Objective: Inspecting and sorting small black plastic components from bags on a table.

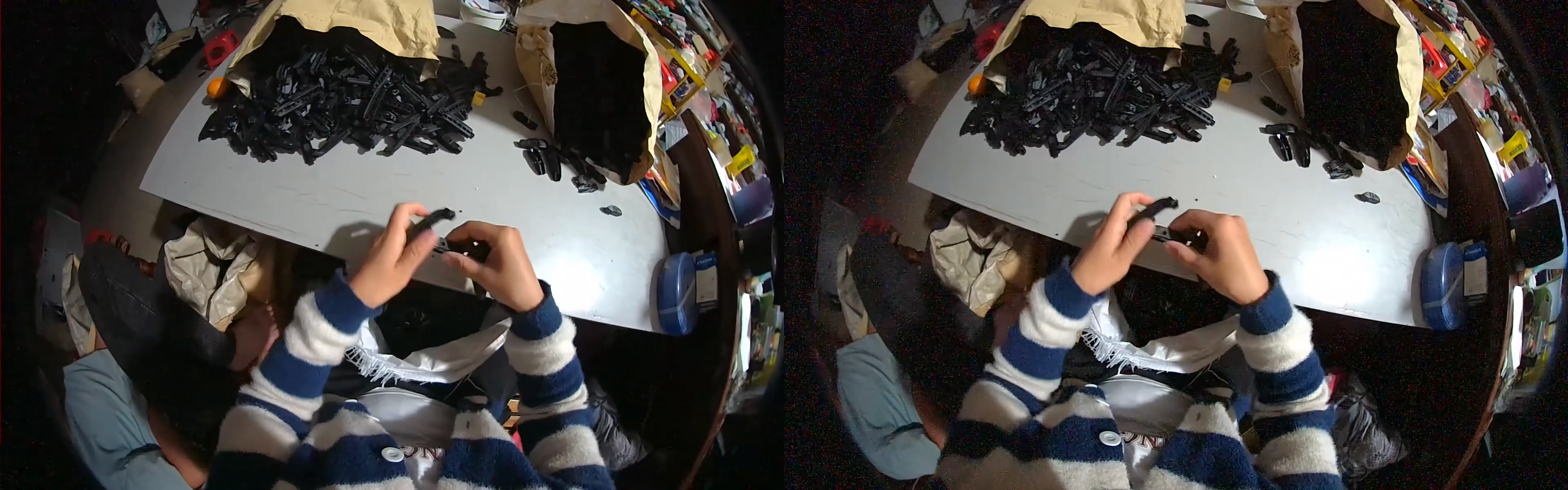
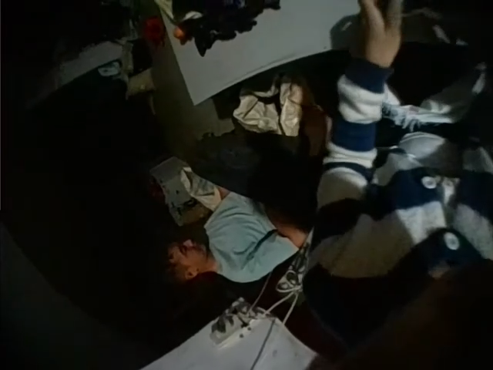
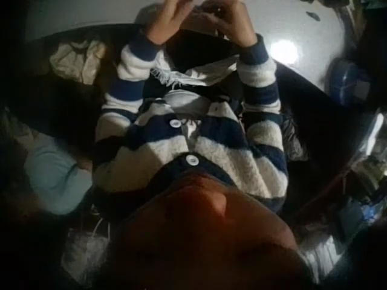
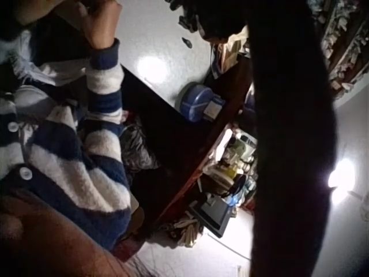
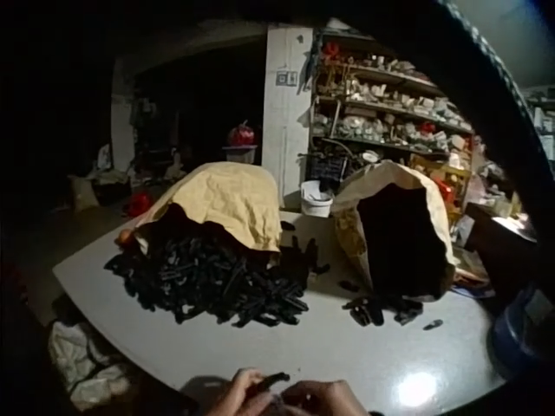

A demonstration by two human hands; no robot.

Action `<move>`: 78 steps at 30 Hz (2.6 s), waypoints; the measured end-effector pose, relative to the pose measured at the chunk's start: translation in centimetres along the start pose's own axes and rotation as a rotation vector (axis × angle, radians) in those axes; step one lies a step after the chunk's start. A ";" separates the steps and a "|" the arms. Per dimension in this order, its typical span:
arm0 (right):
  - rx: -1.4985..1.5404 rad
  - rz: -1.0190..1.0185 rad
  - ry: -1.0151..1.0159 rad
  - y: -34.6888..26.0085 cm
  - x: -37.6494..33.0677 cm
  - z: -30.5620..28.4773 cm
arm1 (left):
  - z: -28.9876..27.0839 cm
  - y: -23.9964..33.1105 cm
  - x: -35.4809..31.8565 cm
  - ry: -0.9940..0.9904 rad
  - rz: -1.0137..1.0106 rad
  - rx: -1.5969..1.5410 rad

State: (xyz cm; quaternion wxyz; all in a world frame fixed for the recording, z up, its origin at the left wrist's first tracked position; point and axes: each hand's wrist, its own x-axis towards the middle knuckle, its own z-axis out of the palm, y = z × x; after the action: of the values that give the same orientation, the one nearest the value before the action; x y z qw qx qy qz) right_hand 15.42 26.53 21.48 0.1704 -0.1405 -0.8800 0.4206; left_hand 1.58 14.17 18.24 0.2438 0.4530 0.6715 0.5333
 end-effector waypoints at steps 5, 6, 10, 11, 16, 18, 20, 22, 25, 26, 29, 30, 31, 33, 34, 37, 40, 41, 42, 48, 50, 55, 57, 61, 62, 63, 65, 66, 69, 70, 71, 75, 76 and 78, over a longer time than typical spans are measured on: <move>0.439 0.235 0.132 -2.1 -1.2 0.3 | 0.5 2.0 -1.8 -0.065 0.171 0.096; 0.446 0.222 0.175 -2.3 -1.6 0.5 | 0.5 2.4 -2.1 -0.082 0.164 0.143; 0.543 0.160 0.348 -3.2 -2.3 1.9 | 0.8 3.2 -3.1 -0.059 0.183 0.181; 0.591 0.132 0.411 -3.4 -2.4 2.1 | 0.6 3.4 -3.3 -0.057 0.184 0.184; 0.704 0.259 0.101 -1.8 -4.2 1.9 | 0.2 2.9 -4.7 -0.207 0.160 0.122; 0.743 0.384 0.073 -1.2 -5.5 2.4 | 0.6 2.2 -4.8 -0.272 0.163 0.077; 0.762 0.450 0.087 -0.4 -5.9 2.5 | -0.2 1.6 -3.8 -0.340 0.239 0.158; 0.624 0.205 0.015 0.3 -5.6 3.4 | -1.9 1.0 -2.4 -0.442 0.378 0.328; 0.410 0.048 0.085 2.4 -4.4 1.5 | -2.7 -0.9 2.4 -0.005 0.477 0.705; 0.289 -0.010 0.176 3.5 -3.2 0.1 | -2.8 -1.5 4.5 0.129 0.487 0.829; -0.257 -0.052 0.531 8.9 1.6 -4.5 | -2.9 -3.5 8.5 0.270 0.553 1.039; -0.465 -0.021 0.607 11.0 3.2 -5.6 | -3.0 -4.0 9.0 0.199 0.519 1.089; -0.474 -0.027 0.622 12.2 4.3 -6.7 | -2.7 -4.2 9.8 0.125 0.487 1.131; -0.721 0.042 0.585 14.6 5.7 -8.2 | -2.1 -4.5 10.8 0.055 0.466 1.172; -0.719 0.037 0.594 15.5 6.0 -8.2 | -1.9 -4.4 10.6 0.024 0.495 1.145; -0.673 0.054 0.527 17.4 6.6 -7.5 | -1.5 -3.9 10.0 -0.047 0.542 1.093; -0.616 -0.048 0.417 16.0 5.4 -5.6 | -1.2 -2.6 9.0 -0.181 0.495 1.089; -0.590 -0.101 0.366 15.0 4.9 -5.0 | -0.9 -2.2 8.5 -0.185 0.488 1.089; -0.585 -0.098 0.361 14.0 4.2 -4.4 | -0.5 -1.8 7.9 -0.134 0.551 1.024; -0.854 -0.259 0.268 8.0 1.2 -3.1 | 1.2 -1.3 4.7 0.016 0.624 0.664; -0.919 -0.316 0.286 7.5 1.2 -2.8 | 1.4 -1.2 3.5 0.013 0.450 0.504; -0.822 -0.321 0.398 5.9 0.7 -2.4 | 1.2 -1.3 1.4 -0.091 -0.015 -0.116; -0.592 -0.218 0.338 4.8 -0.2 -2.0 | 0.9 -1.3 0.9 -0.144 -0.072 -0.266; 0.163 -0.017 0.202 0.9 -1.8 0.3 | 1.1 -0.5 0.0 -0.157 -0.196 -0.210; 0.285 -0.012 0.225 0.6 -1.9 1.0 | 1.7 -0.5 -0.3 -0.147 -0.065 -0.201; 0.409 -0.007 0.246 0.3 -2.0 1.7 | 2.3 -0.6 -0.6 -0.135 0.066 -0.190; 0.535 -0.003 0.264 -0.4 -2.3 2.7 | 2.7 -0.1 -1.3 -0.121 0.196 -0.177; 0.685 0.071 0.322 -0.9 -2.6 2.8 | 2.8 0.9 -1.5 -0.143 0.145 -0.147; 0.992 0.212 0.428 -1.8 -3.3 3.2 | 2.6 2.4 -2.2 -0.175 0.041 -0.075; 0.850 0.153 0.481 -1.7 -3.4 3.3 | 2.6 2.3 -2.4 -0.166 0.072 -0.032; 0.704 0.094 0.534 -1.6 -3.6 3.5 | 2.6 2.3 -2.6 -0.160 0.104 0.011; 0.544 0.033 0.640 -1.0 -4.4 4.4 | 2.5 2.1 -3.1 -0.155 0.157 0.058; 0.536 0.034 0.668 -0.9 -4.5 4.5 | 2.6 2.0 -3.2 -0.158 0.168 0.060; 0.564 0.049 0.694 -1.1 -4.8 4.9 | 2.7 2.0 -3.4 -0.167 0.154 0.036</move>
State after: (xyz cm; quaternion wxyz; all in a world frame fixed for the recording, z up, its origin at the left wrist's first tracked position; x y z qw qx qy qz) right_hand 17.64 20.62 18.61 0.4770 -0.2421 -0.6182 0.5758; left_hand 6.03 12.62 18.75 0.2488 0.5504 0.6214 0.4990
